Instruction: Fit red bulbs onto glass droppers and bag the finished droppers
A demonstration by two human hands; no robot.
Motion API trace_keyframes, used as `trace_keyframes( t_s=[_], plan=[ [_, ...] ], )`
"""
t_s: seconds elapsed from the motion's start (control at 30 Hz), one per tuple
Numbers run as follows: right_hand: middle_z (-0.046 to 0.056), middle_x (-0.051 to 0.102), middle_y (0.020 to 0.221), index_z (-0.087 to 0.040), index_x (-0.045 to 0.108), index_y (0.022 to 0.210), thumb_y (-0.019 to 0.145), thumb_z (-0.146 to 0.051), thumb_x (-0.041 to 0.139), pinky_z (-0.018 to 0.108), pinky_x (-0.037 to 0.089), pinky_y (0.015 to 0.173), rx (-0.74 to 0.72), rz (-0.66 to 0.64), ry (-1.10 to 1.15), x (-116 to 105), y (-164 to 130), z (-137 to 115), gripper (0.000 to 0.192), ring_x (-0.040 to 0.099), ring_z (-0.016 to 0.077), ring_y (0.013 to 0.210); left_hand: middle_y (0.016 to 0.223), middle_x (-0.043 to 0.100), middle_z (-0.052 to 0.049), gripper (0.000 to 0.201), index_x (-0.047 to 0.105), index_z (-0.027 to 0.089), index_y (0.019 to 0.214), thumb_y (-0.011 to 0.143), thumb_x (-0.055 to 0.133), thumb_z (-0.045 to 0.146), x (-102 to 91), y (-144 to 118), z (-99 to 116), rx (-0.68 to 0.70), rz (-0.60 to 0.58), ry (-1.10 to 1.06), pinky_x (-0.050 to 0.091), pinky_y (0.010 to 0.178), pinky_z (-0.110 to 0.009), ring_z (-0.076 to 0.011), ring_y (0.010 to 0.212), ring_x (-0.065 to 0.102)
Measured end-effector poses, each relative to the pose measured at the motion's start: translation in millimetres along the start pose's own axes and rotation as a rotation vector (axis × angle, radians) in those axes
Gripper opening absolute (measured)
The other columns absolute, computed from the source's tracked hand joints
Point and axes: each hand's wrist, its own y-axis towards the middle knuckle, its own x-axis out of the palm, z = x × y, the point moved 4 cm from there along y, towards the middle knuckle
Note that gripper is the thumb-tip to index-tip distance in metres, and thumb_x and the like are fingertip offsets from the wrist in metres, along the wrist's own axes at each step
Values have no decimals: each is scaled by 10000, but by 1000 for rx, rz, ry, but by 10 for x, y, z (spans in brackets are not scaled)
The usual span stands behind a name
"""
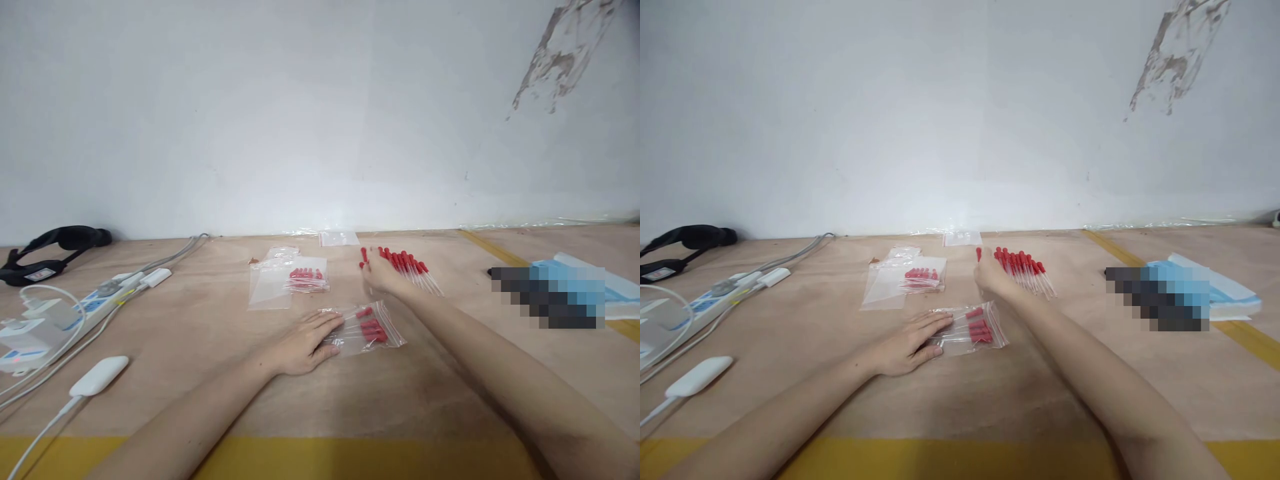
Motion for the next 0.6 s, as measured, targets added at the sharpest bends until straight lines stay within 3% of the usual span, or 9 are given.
trace_keyframes(
  t_s=[0.07, 0.17, 0.33, 0.47, 0.6],
  plan=[
    [94, 603, 748, -95, 295, 1219, 756, -189, 455, 282, 446, 594, -31, 97, 63, -220, -126, 92, 498, 590, 194, 662, 1356, 344, -72, 502, 270, 224, 1332, 878, 351, 422, -6, 3, 2, -3, 0, -5, 243, 1037, -406, -226, 1248, 296],
    [-29, 510, 606, -156, 123, 1282, 742, -227, 460, 256, 446, 458, -14, 156, 365, -382, -373, 325, 640, 538, 143, 470, 1363, 334, -58, 465, 301, 250, 1317, 884, 343, 413, -8, 7, 5, 5, -4, 2, 248, 1031, -415, -227, 1245, 300],
    [-66, 472, 612, -234, 167, 1165, 645, -235, 552, 299, 511, 444, 161, 194, 753, -206, -699, 623, 647, 559, 150, 454, 1361, 334, -48, 437, 319, 263, 1307, 888, 346, 384, -5, 9, 14, 26, -3, 17, 253, 1029, -405, -214, 1240, 306],
    [-69, 499, 650, -265, 219, 997, 630, -252, 569, 297, 540, 500, 181, 217, 887, -50, -763, 616, 507, 593, 145, 509, 1360, 335, -49, 439, 322, 263, 1306, 885, 354, 382, -6, 8, 12, 25, 1, 19, 253, 1029, -408, -217, 1240, 305],
    [-83, 496, 626, -260, 216, 947, 636, -287, 576, 282, 534, 489, 189, 176, 960, 13, -777, 582, 476, 588, 133, 492, 1363, 330, -46, 442, 313, 269, 1311, 886, 352, 384, -11, 8, 11, 28, 4, 19, 252, 1029, -408, -217, 1242, 302]
  ],
)
